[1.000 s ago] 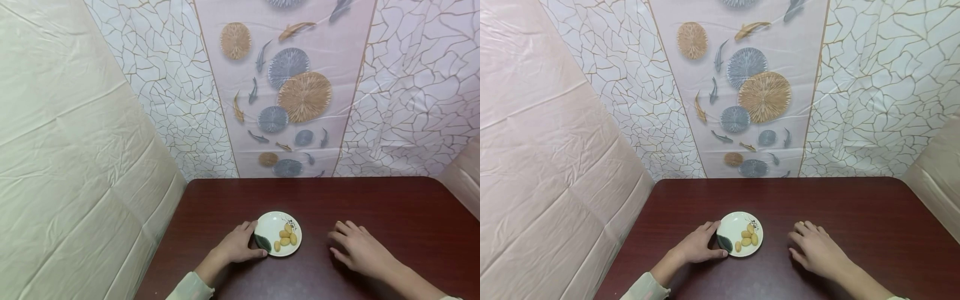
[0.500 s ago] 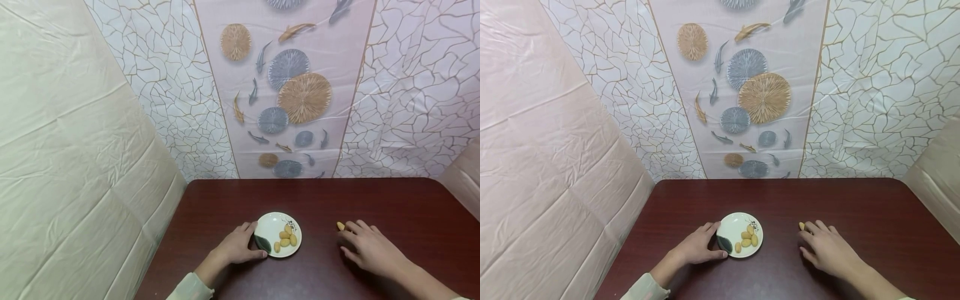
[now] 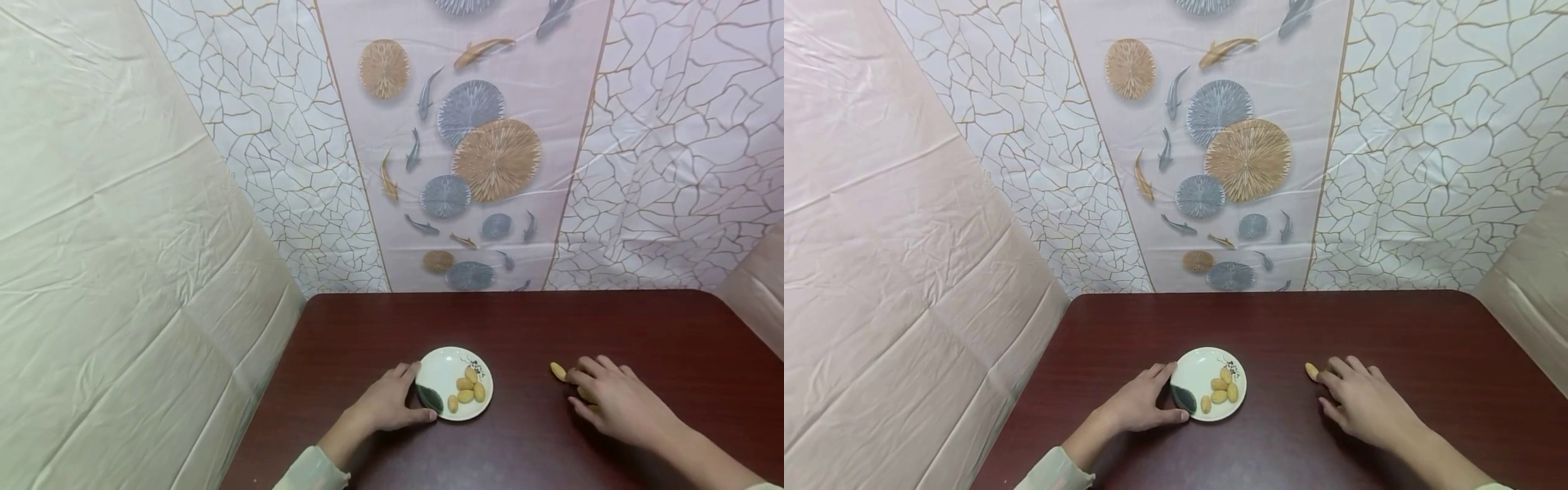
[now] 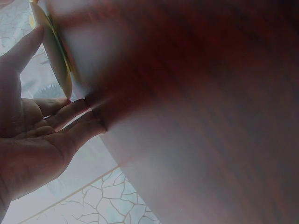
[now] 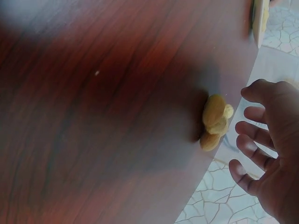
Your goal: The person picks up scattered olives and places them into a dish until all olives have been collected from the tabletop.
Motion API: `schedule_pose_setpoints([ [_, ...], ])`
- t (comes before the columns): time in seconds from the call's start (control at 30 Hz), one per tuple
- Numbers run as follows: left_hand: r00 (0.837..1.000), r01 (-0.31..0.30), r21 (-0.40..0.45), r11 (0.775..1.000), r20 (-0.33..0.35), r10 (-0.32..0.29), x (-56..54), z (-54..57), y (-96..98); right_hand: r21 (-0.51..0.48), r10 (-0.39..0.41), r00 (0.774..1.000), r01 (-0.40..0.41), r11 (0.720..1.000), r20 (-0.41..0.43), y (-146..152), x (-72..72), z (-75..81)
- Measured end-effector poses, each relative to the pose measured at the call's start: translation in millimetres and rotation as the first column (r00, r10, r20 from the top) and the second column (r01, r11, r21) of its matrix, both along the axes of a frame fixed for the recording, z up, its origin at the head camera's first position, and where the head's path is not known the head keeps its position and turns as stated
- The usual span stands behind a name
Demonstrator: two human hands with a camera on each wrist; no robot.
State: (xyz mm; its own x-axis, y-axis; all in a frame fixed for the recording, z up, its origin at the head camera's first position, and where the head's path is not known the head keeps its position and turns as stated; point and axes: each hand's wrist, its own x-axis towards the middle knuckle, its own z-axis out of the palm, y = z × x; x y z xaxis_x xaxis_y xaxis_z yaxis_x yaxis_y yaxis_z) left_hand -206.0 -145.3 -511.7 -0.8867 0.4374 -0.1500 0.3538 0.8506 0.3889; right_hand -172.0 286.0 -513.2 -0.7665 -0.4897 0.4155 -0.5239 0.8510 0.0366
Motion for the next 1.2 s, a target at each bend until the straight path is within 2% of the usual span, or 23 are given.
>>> schedule_pose_setpoints([
  [0.17,1.000,-0.002,0.006,1.000,0.000,0.002,0.2,-0.1,-0.8,-0.022,-0.008,1.000,0.008,1.000,-0.002,5,-0.9,-1.7],
  [0.43,1.000,-0.006,-0.004,1.000,-0.008,0.005,0.9,-1.6,-0.4,-0.030,0.005,0.998,-0.007,1.000,-0.065,13,-3.4,-6.1],
  [0.77,1.000,-0.001,-0.009,1.000,-0.012,0.001,1.1,-1.3,-0.5,0.022,-0.069,0.995,0.068,0.997,0.074,13,-1.8,-6.9],
  [1.2,1.000,-0.002,-0.011,1.000,-0.014,0.002,-0.3,-3.3,-1.6,0.024,-0.129,0.985,0.127,0.992,0.112,8,-3.0,-7.4],
])
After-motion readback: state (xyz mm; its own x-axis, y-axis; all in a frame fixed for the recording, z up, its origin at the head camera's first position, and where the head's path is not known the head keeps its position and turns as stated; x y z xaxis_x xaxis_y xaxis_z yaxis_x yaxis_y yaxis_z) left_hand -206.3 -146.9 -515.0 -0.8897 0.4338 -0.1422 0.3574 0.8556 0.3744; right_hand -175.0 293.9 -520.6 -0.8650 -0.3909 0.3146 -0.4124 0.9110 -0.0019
